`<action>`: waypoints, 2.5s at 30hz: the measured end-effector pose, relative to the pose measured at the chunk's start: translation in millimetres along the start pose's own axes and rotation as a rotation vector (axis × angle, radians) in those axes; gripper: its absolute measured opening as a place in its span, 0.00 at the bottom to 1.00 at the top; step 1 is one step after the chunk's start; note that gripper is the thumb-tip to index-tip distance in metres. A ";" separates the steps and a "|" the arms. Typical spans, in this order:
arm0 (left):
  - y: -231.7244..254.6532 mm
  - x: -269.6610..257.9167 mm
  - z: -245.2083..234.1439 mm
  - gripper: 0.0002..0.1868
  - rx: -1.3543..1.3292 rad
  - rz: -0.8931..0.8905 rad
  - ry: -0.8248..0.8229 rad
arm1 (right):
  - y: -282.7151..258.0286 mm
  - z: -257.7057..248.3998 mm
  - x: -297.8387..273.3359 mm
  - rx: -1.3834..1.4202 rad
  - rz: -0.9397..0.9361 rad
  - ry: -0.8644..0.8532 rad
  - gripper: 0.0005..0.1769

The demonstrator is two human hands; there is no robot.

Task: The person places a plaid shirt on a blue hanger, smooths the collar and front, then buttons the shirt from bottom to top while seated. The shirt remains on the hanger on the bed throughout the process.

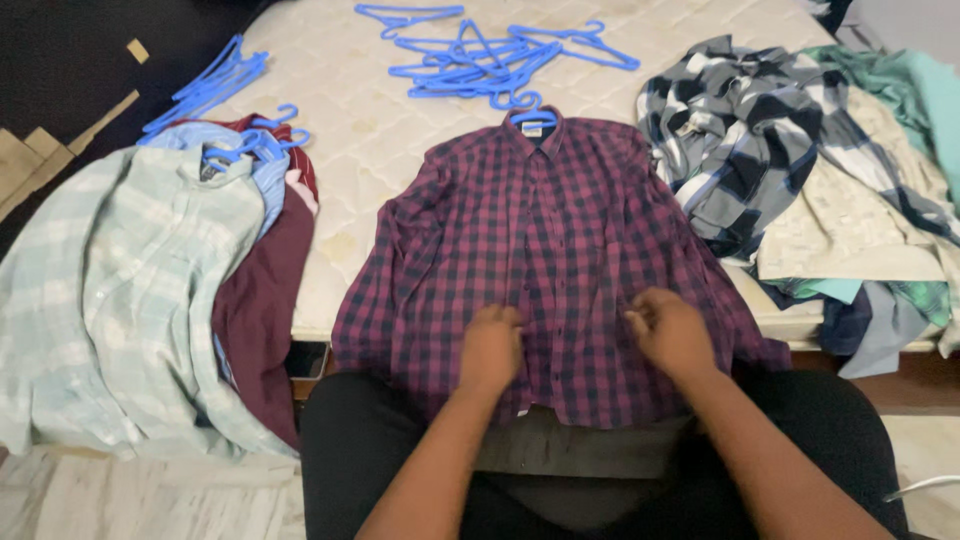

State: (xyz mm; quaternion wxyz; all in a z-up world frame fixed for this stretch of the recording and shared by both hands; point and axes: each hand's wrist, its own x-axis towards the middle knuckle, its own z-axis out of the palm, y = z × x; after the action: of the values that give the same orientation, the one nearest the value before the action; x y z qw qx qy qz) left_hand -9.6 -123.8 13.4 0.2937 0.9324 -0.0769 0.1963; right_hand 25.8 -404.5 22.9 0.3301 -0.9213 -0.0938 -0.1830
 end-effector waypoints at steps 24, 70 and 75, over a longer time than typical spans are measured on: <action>-19.7 17.4 52.6 0.07 0.082 0.013 -0.111 | -52.2 46.9 -17.2 -0.254 -0.305 -0.402 0.35; -25.6 -43.8 84.9 0.15 0.114 -0.120 -0.540 | 37.9 81.5 -61.8 -0.282 0.226 -1.319 0.16; -30.7 -41.5 94.5 0.11 0.185 -0.099 -0.570 | 46.1 86.1 -64.2 -0.280 0.084 -1.327 0.14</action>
State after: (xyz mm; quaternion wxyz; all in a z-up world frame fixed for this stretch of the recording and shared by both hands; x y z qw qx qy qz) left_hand -9.1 -152.2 -90.4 0.1834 0.9753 -0.0926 -0.0817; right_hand 4.3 -387.8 -90.8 0.0872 -0.8752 -0.2161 0.4239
